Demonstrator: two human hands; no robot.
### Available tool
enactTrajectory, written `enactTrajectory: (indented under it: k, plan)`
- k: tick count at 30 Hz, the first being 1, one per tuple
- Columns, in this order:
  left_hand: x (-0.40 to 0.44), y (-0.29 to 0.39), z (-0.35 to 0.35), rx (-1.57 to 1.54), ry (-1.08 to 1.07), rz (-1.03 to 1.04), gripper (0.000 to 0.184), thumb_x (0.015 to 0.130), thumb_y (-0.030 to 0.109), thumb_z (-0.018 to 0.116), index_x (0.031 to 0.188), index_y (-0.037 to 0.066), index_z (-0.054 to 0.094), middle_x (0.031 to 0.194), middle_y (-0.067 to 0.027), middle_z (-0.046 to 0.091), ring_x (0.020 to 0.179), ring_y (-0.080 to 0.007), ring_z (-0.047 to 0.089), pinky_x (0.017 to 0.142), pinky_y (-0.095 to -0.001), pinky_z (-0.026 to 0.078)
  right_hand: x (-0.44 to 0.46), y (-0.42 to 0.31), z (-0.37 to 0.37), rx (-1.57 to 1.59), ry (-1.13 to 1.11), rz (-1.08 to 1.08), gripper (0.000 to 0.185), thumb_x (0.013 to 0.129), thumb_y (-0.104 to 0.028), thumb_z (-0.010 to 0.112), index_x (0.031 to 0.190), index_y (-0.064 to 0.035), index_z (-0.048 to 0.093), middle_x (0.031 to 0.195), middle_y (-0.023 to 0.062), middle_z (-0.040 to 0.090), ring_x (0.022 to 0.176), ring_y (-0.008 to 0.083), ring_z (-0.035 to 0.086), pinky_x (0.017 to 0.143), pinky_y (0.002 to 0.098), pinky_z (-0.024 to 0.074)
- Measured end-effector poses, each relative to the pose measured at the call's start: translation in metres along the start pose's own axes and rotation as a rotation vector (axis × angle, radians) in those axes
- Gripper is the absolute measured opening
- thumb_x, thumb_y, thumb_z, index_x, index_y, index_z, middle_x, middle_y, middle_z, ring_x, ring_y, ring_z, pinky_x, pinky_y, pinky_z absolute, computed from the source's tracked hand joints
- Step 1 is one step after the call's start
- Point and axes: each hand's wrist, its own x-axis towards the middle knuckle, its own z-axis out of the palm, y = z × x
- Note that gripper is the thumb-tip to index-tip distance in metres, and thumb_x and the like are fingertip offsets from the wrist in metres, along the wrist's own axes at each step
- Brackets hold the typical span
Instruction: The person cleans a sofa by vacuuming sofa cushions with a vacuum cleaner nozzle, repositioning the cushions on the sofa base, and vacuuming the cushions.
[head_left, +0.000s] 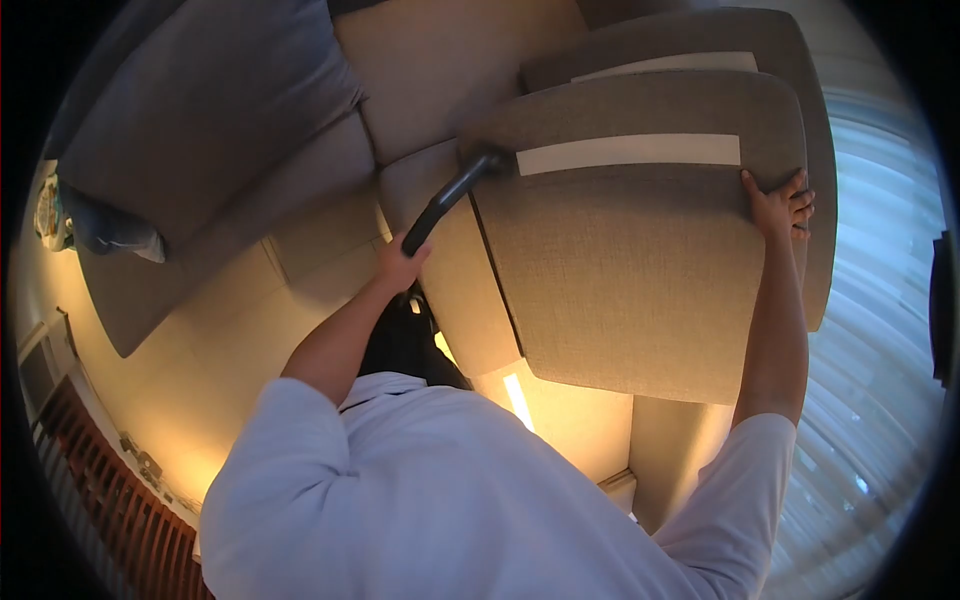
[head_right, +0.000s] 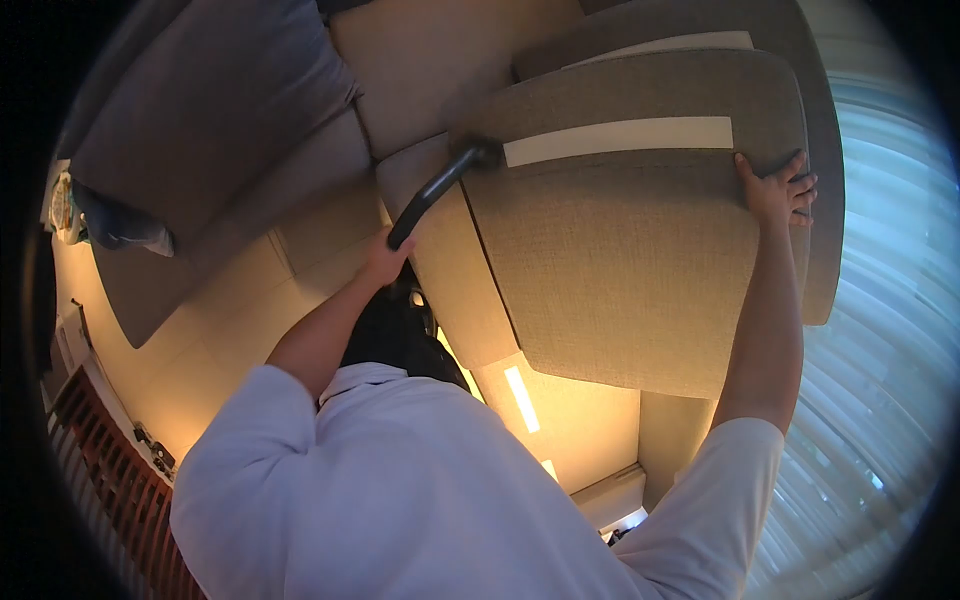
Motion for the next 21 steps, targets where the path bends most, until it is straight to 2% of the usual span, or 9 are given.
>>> enactTrajectory:
  k: [2, 4, 5, 7, 8, 11, 16, 19, 21]
  plan:
    - [-0.020, -0.030, -0.023, 0.173, 0.017, 0.090, 0.053, 0.090, 0.052, 0.071, 0.115, 0.005, 0.066, 0.094, -0.0163, 0.071, 0.082, -0.0302, 0.070, 0.079, -0.0418, 0.054, 0.001, -0.001, 0.004, 0.002, 0.023, -0.004, 0.134, 0.071, -0.084, 0.067, 0.163, -0.0232, -0.009, 0.166, 0.0289, -0.007, 0.154, 0.0481, -0.007, 0.114, 0.0750, -0.0030]
    - [-0.007, -0.032, -0.033, 0.113, 0.089, 0.052, 0.055, 0.090, 0.052, 0.071, 0.115, 0.003, 0.066, 0.093, -0.0164, 0.071, 0.083, -0.0294, 0.070, 0.078, -0.0424, 0.054, 0.002, 0.003, 0.008, -0.014, 0.038, -0.008, 0.133, 0.071, -0.085, 0.066, 0.163, -0.0229, -0.009, 0.166, 0.0292, -0.007, 0.154, 0.0484, -0.007, 0.114, 0.0751, -0.0031]
    - [0.004, -0.025, -0.038, 0.049, 0.167, 0.010, 0.056, 0.091, 0.052, 0.071, 0.115, 0.002, 0.066, 0.091, -0.0165, 0.071, 0.083, -0.0286, 0.070, 0.078, -0.0430, 0.054, 0.004, 0.004, 0.012, -0.012, 0.065, -0.026, 0.133, 0.071, -0.086, 0.064, 0.163, -0.0227, -0.008, 0.166, 0.0294, -0.007, 0.154, 0.0487, -0.007, 0.114, 0.0754, -0.0031]
    - [0.018, 0.051, -0.053, -0.224, 0.074, -0.163, 0.057, 0.091, 0.053, 0.070, 0.114, 0.000, 0.065, 0.084, -0.0143, 0.070, 0.077, -0.0266, 0.069, 0.073, -0.0435, 0.054, 0.002, 0.008, 0.016, -0.025, 0.083, -0.035, 0.132, 0.072, -0.087, 0.062, 0.163, -0.0226, -0.008, 0.166, 0.0296, -0.007, 0.154, 0.0489, -0.007, 0.114, 0.0756, -0.0030]
    - [0.025, 0.047, -0.032, -0.222, 0.064, -0.165, 0.057, 0.091, 0.053, 0.070, 0.114, 0.000, 0.065, 0.084, -0.0143, 0.070, 0.077, -0.0266, 0.069, 0.073, -0.0435, 0.054, 0.002, 0.007, 0.014, -0.029, 0.084, -0.034, 0.132, 0.070, -0.089, 0.061, 0.163, -0.0242, -0.007, 0.166, 0.0292, -0.007, 0.154, 0.0484, -0.008, 0.114, 0.0749, -0.0016]
    - [0.004, 0.038, 0.040, -0.342, 0.173, -0.249, 0.044, 0.095, 0.044, 0.069, 0.107, 0.002, 0.065, 0.064, -0.0049, 0.060, 0.054, -0.0165, 0.060, 0.054, -0.0365, 0.049, 0.004, 0.006, 0.013, -0.020, 0.092, -0.057, 0.132, 0.069, -0.093, 0.059, 0.164, -0.0258, -0.005, 0.167, 0.0289, -0.007, 0.154, 0.0480, -0.008, 0.115, 0.0738, 0.0001]
    - [-0.136, -0.022, 0.116, -0.760, -0.106, -0.504, 0.028, 0.097, 0.028, 0.069, 0.103, 0.003, 0.058, 0.060, -0.0029, 0.055, 0.047, -0.0131, 0.052, 0.047, -0.0326, 0.046, 0.009, 0.015, 0.016, 0.046, 0.133, -0.129, 0.135, 0.067, -0.094, 0.058, 0.164, -0.0240, -0.004, 0.166, 0.0301, -0.009, 0.154, 0.0487, -0.010, 0.113, 0.0756, -0.0028]
    - [-0.149, -0.007, 0.070, -0.493, -0.090, -0.458, 0.029, 0.097, 0.031, 0.068, 0.101, 0.004, 0.058, 0.059, -0.0026, 0.055, 0.047, -0.0127, 0.052, 0.048, -0.0323, 0.046, 0.007, 0.025, 0.021, 0.052, 0.123, -0.140, 0.130, 0.069, -0.093, 0.058, 0.164, -0.0283, -0.001, 0.167, 0.0282, -0.008, 0.154, 0.0470, -0.009, 0.115, 0.0728, -0.0013]
    - [-0.127, 0.017, 0.037, -0.432, -0.023, -0.305, 0.033, 0.097, 0.036, 0.069, 0.102, 0.004, 0.058, 0.059, -0.0030, 0.055, 0.049, -0.0140, 0.053, 0.049, -0.0334, 0.046, 0.001, 0.039, 0.025, 0.037, 0.188, -0.315, 0.124, 0.072, -0.091, 0.058, 0.164, -0.0321, 0.001, 0.168, 0.0251, -0.006, 0.156, 0.0441, -0.006, 0.118, 0.0695, 0.0002]
